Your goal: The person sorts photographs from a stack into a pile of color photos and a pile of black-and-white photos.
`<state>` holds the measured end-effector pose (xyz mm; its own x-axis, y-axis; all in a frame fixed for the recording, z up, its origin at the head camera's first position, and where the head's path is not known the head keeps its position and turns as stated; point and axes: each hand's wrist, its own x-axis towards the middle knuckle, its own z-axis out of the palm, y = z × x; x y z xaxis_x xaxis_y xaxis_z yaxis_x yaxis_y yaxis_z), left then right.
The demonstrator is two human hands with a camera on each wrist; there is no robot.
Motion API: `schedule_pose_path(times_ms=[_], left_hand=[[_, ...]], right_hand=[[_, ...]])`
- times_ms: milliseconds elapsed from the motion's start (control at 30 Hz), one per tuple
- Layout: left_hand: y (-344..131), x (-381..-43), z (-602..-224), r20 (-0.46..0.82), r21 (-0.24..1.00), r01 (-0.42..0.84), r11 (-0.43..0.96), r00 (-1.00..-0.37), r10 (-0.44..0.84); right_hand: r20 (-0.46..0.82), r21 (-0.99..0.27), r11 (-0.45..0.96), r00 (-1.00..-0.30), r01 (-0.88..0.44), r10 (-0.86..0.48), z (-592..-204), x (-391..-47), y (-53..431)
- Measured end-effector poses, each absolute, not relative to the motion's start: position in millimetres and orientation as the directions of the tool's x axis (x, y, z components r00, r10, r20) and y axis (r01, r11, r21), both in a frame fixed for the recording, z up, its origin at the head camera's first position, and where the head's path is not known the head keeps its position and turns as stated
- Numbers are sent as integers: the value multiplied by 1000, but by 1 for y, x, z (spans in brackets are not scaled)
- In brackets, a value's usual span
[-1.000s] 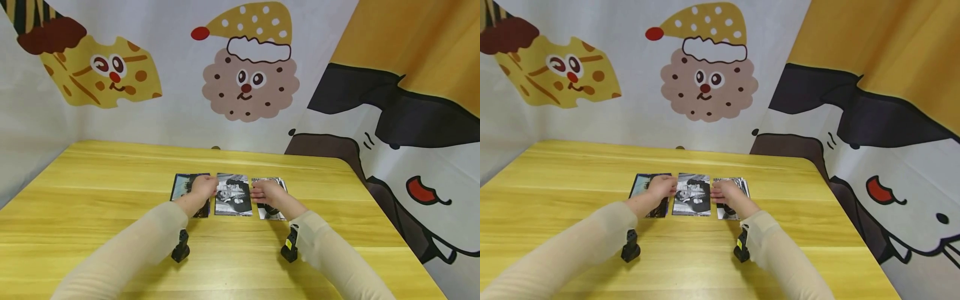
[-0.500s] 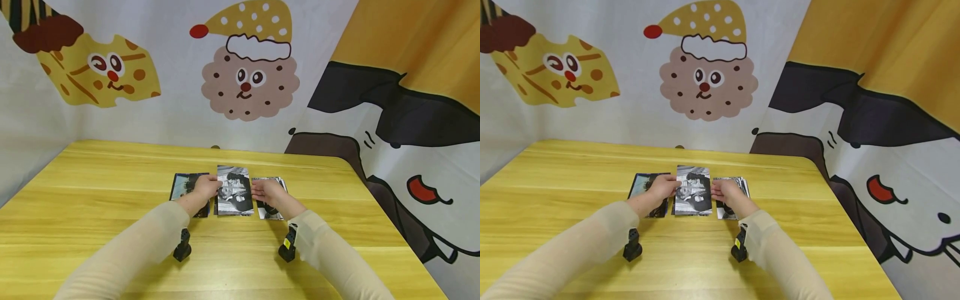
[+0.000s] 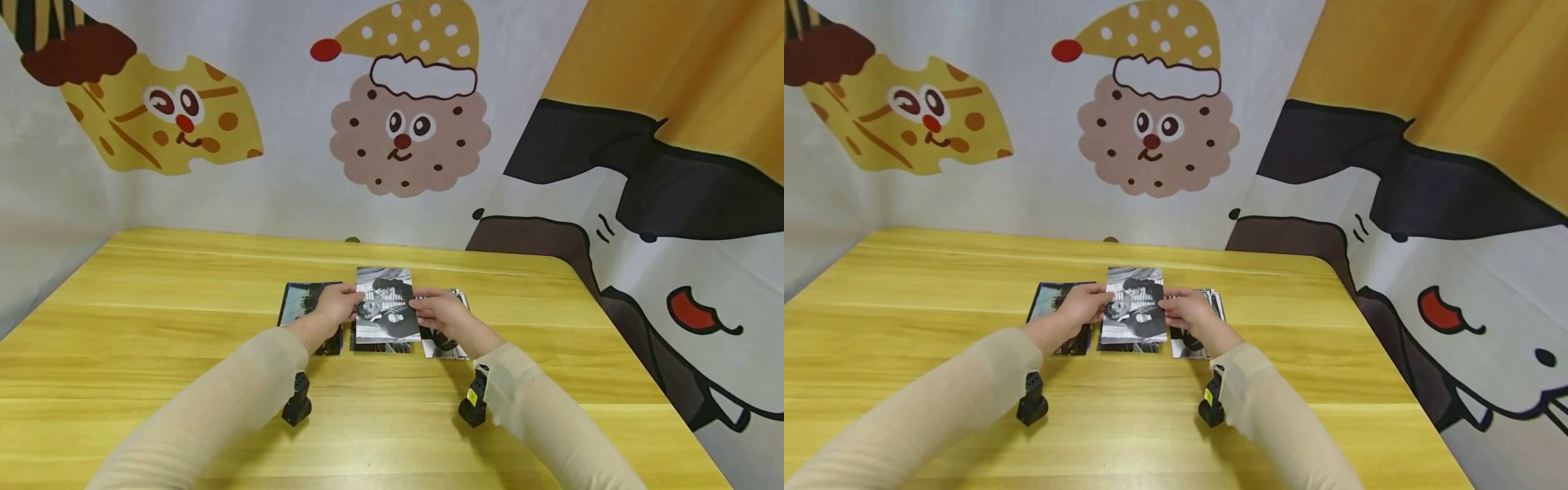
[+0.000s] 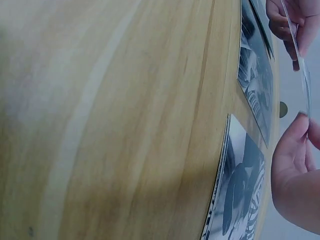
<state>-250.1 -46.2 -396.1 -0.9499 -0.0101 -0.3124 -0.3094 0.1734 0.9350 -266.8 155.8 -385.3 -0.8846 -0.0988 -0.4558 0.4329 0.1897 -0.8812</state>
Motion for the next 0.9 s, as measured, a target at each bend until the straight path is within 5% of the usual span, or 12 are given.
schedule_pose_path(times_ms=[900], left_hand=[[-34,-246,-386,-293,947,-300,115,-953,-75]], right_hand=[[-412,-894,230,-907,384,-87,-372,-262,168]])
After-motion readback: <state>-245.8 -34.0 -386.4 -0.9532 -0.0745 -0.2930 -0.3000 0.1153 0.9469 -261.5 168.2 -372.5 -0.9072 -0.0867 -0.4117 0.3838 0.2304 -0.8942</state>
